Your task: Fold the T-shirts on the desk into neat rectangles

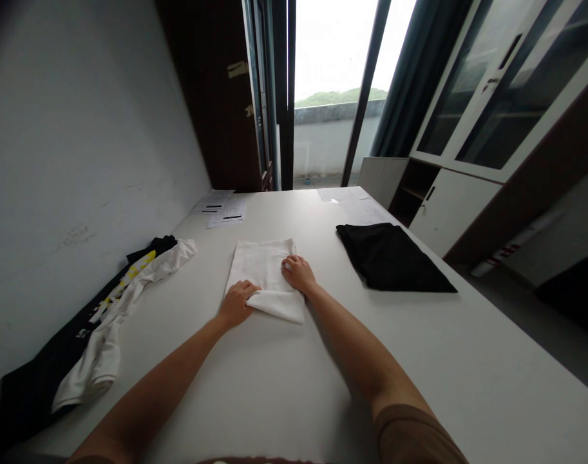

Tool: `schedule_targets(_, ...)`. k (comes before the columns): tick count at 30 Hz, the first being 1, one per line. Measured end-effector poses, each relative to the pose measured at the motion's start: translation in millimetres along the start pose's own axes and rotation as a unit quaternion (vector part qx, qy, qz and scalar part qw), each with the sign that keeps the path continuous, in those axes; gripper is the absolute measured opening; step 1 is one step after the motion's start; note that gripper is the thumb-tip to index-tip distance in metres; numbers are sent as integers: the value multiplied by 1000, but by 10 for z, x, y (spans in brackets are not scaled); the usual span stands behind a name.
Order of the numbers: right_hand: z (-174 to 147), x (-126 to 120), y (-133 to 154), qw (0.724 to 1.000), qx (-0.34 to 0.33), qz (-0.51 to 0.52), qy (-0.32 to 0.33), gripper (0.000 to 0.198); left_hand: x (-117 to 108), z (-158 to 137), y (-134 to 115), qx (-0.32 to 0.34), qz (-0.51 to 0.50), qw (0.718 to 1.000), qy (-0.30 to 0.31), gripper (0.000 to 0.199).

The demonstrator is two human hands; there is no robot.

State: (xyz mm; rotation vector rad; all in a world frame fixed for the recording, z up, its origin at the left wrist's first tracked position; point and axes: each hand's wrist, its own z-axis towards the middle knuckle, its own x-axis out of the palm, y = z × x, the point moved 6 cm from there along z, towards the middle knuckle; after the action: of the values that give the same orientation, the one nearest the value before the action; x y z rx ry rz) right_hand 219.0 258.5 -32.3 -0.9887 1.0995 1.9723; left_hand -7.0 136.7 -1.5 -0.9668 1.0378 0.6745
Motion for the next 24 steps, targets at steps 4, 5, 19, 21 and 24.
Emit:
schedule_targets(4,5,11,-8,1000,-7,2,-7,24,3,0,6,4,1,1000,-5,49)
schedule_targets(5,7,9,-6,1000,-8,2,-8,24,4,1,5,5,2,1000,-6,50)
schedule_targets(19,6,0,1,1000,-8,-1,-5,25,13,5,8,4,1,1000,-6,46)
schedule_targets(21,8,9,-6,1000,-10,-3,-5,25,17,7,10,5,1,1000,-6,46)
schedule_targets(24,12,20,-20,1000,-11,-4,-4,25,21,9,10,8,5,1000,-8,45)
